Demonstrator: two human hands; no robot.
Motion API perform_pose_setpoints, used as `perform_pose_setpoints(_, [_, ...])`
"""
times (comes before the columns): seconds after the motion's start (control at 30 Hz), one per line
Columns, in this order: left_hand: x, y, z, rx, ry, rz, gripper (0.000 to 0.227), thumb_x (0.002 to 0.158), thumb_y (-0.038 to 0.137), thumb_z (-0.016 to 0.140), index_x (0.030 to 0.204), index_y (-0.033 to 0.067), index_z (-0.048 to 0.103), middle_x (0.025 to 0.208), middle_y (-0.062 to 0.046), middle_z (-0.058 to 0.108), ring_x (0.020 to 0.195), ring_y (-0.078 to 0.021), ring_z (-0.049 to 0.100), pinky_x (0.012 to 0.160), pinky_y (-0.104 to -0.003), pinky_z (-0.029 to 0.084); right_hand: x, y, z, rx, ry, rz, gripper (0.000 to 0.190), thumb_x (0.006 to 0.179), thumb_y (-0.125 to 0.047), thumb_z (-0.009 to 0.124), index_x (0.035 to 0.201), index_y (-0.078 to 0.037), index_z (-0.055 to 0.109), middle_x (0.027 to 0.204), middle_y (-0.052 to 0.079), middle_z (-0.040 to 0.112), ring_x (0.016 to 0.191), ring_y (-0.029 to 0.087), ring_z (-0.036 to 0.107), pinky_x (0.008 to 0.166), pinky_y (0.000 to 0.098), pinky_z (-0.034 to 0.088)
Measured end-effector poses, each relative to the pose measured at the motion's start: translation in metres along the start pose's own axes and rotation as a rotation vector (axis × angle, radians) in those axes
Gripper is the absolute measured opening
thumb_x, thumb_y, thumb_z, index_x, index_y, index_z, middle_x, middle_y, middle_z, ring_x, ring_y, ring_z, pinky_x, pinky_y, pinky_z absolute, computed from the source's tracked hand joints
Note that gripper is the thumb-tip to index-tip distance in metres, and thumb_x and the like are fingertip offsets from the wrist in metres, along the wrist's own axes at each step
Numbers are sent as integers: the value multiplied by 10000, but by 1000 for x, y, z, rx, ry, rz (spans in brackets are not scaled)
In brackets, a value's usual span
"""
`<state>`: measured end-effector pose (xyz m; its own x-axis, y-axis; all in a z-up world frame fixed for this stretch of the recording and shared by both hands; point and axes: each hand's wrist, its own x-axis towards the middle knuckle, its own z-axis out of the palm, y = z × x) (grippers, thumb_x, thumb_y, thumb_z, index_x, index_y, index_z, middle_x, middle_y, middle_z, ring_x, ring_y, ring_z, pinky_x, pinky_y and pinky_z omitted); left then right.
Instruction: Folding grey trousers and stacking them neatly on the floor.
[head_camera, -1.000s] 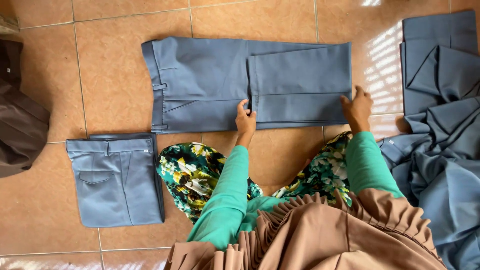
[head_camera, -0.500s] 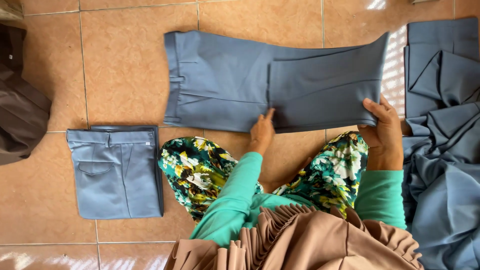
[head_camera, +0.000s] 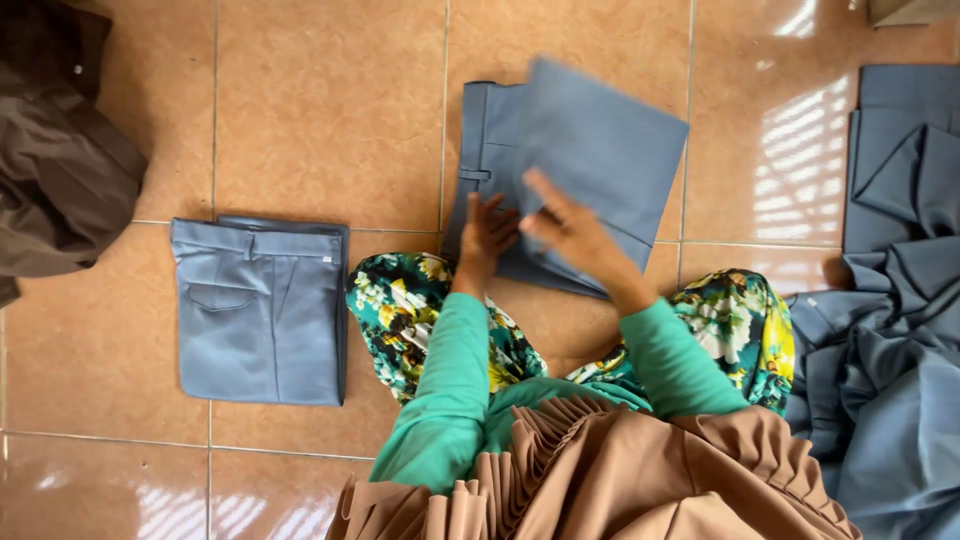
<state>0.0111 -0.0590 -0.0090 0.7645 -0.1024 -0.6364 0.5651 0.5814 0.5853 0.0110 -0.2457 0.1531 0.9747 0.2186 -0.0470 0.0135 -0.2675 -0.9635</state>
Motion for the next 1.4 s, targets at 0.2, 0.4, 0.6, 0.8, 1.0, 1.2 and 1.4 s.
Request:
perform_pose_setpoints(0.2, [23,-6,-75,429,456,-64,1014,874,545,791,1600,31,305,1597,-262,352,1466,-416,362,1175,-595,349,-27,105,34,-412,-203,68,643,951,-372,712,1529,-195,492,1014,102,745,882,258,735,781,435,596])
perform_pose_setpoints(0.4, [1,-18,-72,1004,576,367,421,916,401,669,1162,63,718,1063,-186,746,1028,-350,719,888,-468,583,-68,135,-4,-814,-106,432,790,969,-410,645,1641,-226,272,1561,189,347,1455,448,324,1045,714,401])
perform_pose_setpoints(0.6, [38,-41,-95,1140,574,303,890,922,85,708,1618,19,157,1606,-341,224,1527,-463,187,1259,-540,123,-76,127,-8,-807,-370,532,1141,811,-584,738,1671,-289,48,1725,177,-90,1586,369,-81,1118,811,165])
perform_pose_setpoints(0.8, [56,-37,-115,1037,461,-27,1081,766,286,846,1593,-15,218,1569,-324,369,1449,-434,409,1153,-569,392,-66,141,-31,-930,-360,467,1249,719,-689,759,1672,-313,43,1731,155,-73,1591,323,-100,1133,806,53])
perform_pose_setpoints(1.0, [-31,10,-49,787,284,-102,1090,668,326,925,1510,-100,380,1499,-346,427,1391,-477,453,1065,-600,442,-74,156,-41,-1011,-359,395,1286,678,-674,781,1663,-345,23,1731,143,-76,1592,312,-81,1135,813,77])
perform_pose_setpoints(1.2, [-84,-7,-40,-21,247,-22,786,742,156,818,1429,-56,502,1418,-288,548,1251,-436,580,971,-505,509,-94,161,-15,-995,-421,314,1080,818,-425,682,1668,-335,24,1736,121,-32,1595,291,-21,1156,774,114])
perform_pose_setpoints(1.4, [-124,44,23,-512,231,176,543,790,35,752,1317,32,622,1276,-195,680,1071,-337,689,879,-429,558,-104,135,10,-524,-530,291,842,950,-223,540,1666,-376,125,1746,53,98,1603,233,54,1176,706,90])
